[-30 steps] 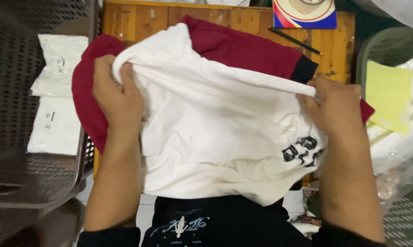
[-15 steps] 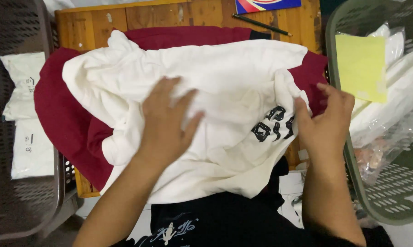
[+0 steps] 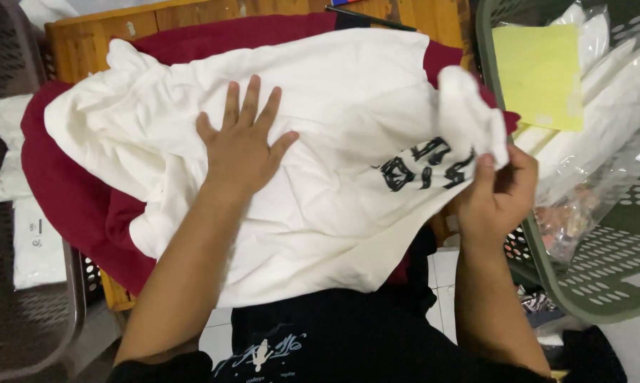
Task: Folding a maroon and white hoodie and writing on a yellow label at a workbench.
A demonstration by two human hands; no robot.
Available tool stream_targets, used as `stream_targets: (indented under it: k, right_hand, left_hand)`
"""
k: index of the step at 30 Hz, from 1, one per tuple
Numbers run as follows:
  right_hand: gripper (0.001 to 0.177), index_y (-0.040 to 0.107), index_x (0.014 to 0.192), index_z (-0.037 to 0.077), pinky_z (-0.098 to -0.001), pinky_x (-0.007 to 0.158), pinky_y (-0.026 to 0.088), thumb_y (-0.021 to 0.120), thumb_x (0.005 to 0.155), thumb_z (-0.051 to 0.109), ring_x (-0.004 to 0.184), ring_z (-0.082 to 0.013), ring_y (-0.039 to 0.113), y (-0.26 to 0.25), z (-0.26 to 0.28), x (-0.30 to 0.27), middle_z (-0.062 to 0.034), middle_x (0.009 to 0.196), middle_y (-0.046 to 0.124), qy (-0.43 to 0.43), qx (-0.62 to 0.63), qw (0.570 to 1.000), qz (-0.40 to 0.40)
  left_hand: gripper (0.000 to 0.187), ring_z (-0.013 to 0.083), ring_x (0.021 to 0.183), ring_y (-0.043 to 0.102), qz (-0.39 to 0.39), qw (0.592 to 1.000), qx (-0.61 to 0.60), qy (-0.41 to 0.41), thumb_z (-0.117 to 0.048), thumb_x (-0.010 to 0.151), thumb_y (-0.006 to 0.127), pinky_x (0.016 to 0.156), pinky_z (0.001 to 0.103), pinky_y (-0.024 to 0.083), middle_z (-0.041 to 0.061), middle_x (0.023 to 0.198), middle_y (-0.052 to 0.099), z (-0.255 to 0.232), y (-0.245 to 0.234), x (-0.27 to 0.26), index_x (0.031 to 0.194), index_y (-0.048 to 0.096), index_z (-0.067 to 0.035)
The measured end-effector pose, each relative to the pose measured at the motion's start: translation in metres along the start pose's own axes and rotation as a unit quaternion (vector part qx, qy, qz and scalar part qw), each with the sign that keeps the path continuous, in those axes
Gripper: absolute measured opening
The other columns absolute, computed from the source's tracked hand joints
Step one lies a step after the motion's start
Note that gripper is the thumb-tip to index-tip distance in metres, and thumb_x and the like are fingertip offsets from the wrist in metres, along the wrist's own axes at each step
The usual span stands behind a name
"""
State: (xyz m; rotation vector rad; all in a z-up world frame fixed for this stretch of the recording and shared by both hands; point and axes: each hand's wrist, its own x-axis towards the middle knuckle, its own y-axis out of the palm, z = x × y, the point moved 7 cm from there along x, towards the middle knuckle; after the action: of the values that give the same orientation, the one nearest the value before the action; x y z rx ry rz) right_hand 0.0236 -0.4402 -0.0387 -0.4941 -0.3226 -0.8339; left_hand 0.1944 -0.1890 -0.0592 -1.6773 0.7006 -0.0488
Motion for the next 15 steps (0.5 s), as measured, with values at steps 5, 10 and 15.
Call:
stream_targets:
  k: [5, 10, 15]
  right_hand:
    - [0.018, 0.041, 0.099, 0.001, -0.0332, 0.084, 0.037, 0.048, 0.084, -0.005, 0.091, -0.0224, 0.041, -0.027, 0.011, 0.0, -0.0116, 0.095, 0.041, -0.035, 0.028, 0.99, -0.13]
    - [0.019, 0.042, 0.088, 0.007, -0.0271, 0.074, 0.042, 0.05, 0.079, -0.007, 0.08, -0.0148, 0.046, -0.041, -0.043, -0.029, -0.0054, 0.084, 0.046, 0.08, 0.173, 0.968, -0.163]
    - [0.02, 0.045, 0.087, 0.012, -0.0288, 0.077, 0.047, 0.061, 0.079, 0.004, 0.085, -0.0153, 0.052, -0.037, -0.067, -0.033, -0.002, 0.086, 0.052, 0.196, 0.33, 0.913, -0.141]
  left_hand:
    - [0.059, 0.0214, 0.131, -0.008, -0.001, 0.998, 0.006, -0.058, -0.054, 0.085, 0.019, 0.096, 0.059, 0.006, 0.001, 0.143, -0.007, 0.016, -0.001, 0.005, 0.138, 0.012, -0.03]
    - [0.056, 0.0234, 0.13, -0.008, -0.009, 0.998, 0.016, -0.062, -0.05, 0.087, 0.021, 0.095, 0.061, 0.008, 0.003, 0.143, -0.006, 0.016, -0.003, 0.007, 0.138, 0.013, -0.028]
    - [0.052, 0.0355, 0.128, 0.006, -0.109, 0.991, -0.004, -0.071, -0.033, 0.088, 0.037, 0.091, 0.063, 0.01, 0.026, 0.137, 0.013, -0.012, -0.004, -0.005, 0.132, 0.027, -0.005]
